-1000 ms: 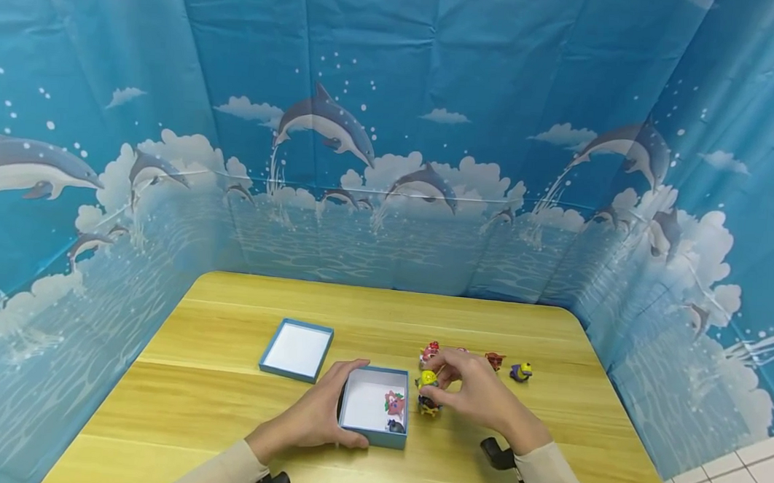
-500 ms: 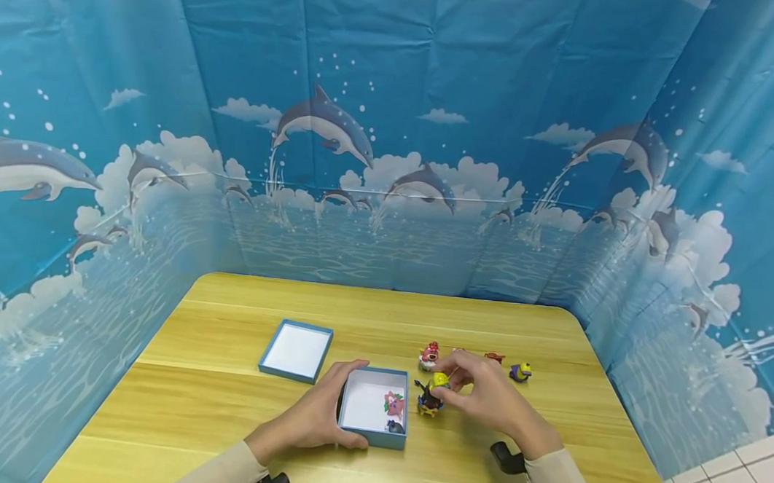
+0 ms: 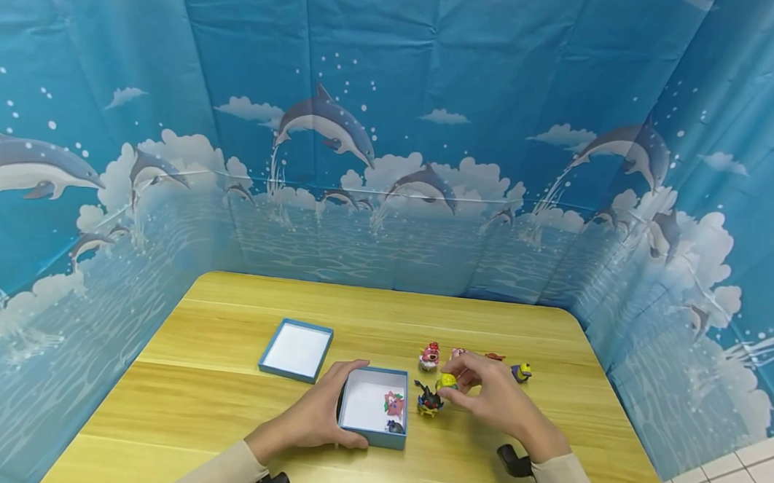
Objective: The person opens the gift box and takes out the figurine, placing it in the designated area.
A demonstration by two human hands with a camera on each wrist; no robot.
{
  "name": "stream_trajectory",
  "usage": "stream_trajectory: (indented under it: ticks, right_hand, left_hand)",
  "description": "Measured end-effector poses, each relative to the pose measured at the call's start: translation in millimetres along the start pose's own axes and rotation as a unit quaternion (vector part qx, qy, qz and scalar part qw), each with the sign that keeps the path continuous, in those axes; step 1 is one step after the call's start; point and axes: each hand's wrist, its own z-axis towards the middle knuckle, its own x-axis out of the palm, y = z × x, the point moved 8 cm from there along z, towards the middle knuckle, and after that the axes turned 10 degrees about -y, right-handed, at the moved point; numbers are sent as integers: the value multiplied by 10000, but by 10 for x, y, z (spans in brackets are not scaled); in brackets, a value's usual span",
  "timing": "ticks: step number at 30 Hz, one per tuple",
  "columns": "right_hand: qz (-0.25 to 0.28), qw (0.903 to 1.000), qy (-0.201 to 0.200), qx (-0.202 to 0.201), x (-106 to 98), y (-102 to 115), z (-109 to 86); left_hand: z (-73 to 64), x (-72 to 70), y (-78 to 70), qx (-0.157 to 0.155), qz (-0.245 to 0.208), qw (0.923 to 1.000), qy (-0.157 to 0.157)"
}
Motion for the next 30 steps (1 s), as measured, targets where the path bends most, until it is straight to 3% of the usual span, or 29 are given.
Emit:
stream_trajectory:
  ticks: [30]
  right_hand:
    - [-332,9980,106,528,-88,-256,-160]
  left_hand:
    - [-4,-5,-2,-12,6,10000,22]
